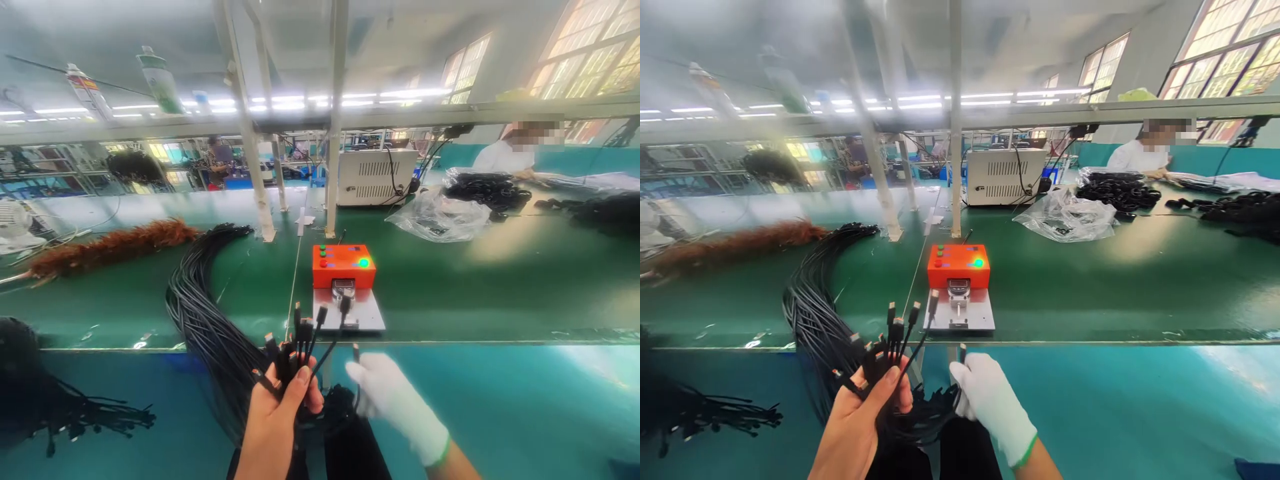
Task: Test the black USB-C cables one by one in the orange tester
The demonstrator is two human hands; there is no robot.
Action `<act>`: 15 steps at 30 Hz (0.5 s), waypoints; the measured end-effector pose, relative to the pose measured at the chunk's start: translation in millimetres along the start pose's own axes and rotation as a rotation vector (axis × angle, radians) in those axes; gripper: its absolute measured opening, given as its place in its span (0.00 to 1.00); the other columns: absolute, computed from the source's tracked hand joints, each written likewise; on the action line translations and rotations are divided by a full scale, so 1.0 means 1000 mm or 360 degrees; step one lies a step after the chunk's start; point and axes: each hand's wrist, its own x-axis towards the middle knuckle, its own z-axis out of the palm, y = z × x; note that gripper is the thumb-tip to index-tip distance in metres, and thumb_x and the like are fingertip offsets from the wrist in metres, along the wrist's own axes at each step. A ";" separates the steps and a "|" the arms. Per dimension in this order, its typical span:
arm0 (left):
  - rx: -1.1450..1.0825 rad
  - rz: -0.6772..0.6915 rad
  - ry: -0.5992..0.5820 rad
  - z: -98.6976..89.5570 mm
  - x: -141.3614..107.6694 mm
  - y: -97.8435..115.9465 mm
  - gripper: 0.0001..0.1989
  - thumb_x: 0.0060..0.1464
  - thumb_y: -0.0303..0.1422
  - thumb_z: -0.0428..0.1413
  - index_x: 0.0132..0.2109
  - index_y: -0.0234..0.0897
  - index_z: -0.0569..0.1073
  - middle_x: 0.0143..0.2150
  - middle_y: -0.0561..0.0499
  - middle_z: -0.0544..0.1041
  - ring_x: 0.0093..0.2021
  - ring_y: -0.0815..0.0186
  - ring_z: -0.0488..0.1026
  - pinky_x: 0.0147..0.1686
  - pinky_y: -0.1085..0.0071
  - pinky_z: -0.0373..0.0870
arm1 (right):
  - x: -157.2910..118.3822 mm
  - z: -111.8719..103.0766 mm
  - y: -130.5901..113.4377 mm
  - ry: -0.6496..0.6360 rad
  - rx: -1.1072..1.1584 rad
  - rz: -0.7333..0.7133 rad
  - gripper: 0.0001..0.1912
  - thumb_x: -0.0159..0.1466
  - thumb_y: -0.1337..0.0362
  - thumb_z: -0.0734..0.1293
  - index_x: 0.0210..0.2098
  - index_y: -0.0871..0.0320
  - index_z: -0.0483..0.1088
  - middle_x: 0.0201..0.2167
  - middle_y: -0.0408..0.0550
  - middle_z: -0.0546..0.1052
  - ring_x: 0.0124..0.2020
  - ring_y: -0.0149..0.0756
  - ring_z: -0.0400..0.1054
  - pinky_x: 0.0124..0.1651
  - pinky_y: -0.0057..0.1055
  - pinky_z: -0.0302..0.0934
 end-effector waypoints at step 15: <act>0.0116 0.0220 0.0412 0.006 -0.008 -0.011 0.13 0.43 0.40 0.64 0.34 0.36 0.78 0.29 0.49 0.80 0.35 0.58 0.76 0.40 0.67 0.69 | -0.029 0.002 -0.039 0.0013 0.0927 -0.0389 0.13 0.60 0.56 0.63 0.27 0.59 0.69 0.14 0.41 0.71 0.19 0.32 0.65 0.29 0.29 0.61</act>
